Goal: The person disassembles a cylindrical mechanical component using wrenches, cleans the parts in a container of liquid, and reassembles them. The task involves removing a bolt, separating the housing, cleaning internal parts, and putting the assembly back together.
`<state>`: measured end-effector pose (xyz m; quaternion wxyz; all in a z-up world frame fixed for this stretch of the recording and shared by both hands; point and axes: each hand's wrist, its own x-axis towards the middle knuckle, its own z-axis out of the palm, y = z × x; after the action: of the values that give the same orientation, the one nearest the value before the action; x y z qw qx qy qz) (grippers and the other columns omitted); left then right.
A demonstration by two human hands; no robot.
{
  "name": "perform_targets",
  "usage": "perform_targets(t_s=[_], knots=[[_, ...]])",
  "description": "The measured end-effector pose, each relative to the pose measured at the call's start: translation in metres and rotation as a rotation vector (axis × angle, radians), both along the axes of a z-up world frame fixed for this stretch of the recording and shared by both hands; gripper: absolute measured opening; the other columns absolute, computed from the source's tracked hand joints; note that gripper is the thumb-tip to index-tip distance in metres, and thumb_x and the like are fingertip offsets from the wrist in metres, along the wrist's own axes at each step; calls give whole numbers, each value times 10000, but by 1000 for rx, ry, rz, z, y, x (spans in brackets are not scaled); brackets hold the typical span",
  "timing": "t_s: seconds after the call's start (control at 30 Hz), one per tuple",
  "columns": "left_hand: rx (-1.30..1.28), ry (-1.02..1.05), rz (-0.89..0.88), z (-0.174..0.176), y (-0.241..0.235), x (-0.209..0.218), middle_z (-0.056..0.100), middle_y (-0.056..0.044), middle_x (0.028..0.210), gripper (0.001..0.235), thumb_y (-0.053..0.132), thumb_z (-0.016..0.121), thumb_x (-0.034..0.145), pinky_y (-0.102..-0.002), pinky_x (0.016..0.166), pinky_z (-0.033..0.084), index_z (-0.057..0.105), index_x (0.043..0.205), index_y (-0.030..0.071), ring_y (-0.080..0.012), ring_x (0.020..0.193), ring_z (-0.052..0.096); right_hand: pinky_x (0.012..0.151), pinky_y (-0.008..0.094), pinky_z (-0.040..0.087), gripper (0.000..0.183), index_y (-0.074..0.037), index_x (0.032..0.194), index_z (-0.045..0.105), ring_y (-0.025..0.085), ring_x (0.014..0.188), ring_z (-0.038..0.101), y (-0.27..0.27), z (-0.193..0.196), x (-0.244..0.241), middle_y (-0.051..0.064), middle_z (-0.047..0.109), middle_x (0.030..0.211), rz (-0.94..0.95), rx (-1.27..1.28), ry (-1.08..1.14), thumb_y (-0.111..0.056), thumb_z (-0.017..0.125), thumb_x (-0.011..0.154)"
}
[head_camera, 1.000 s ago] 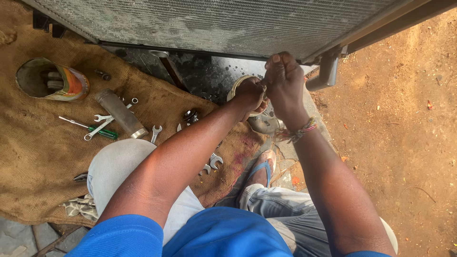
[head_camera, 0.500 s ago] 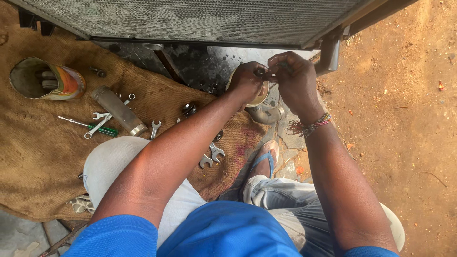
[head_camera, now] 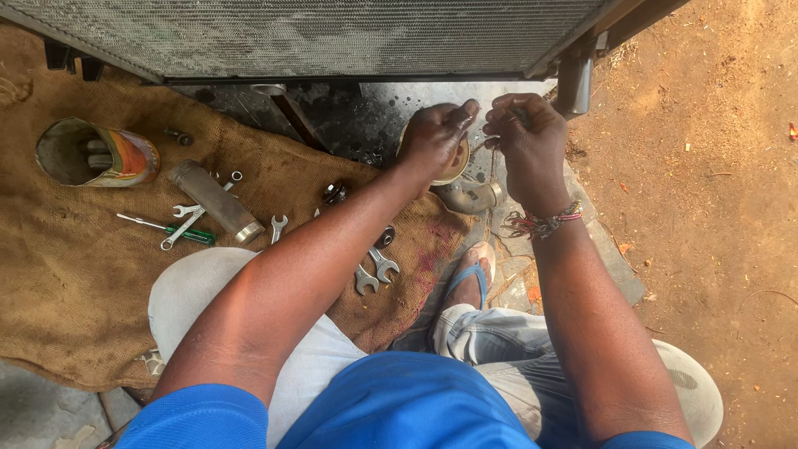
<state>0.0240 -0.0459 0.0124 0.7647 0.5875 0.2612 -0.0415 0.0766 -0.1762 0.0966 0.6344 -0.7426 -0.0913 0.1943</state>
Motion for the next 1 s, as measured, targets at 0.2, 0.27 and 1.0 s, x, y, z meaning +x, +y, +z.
perform_targets(t_s=[0.2, 0.27, 1.0], knots=[[377, -227, -2, -9, -3, -6, 748, -64, 1062, 232, 33, 652, 904, -230, 771, 617, 687, 1127, 89, -126, 942, 737, 741, 239, 615, 123, 20, 1091, 678, 117, 856, 731, -2, -23, -6, 80, 746, 1009, 88, -176, -196, 46, 652, 974], [394, -183, -6, -8, 0, -6, 749, -76, 1066, 205, 8, 644, 938, -243, 799, 617, 683, 1124, 86, -139, 947, 742, 753, 241, 633, 140, 23, 1083, 661, 118, 873, 738, 1, -29, -7, 78, 739, 1024, 13, -47, -81, 67, 638, 952], [741, -516, 47, 12, 0, -26, 736, -142, 1118, 243, -55, 693, 894, -321, 919, 625, 664, 1123, 20, -235, 1039, 747, 813, 280, 605, 141, 11, 1063, 701, 161, 909, 750, -42, -81, 9, 113, 765, 987, -64, -285, -474, 63, 663, 938]])
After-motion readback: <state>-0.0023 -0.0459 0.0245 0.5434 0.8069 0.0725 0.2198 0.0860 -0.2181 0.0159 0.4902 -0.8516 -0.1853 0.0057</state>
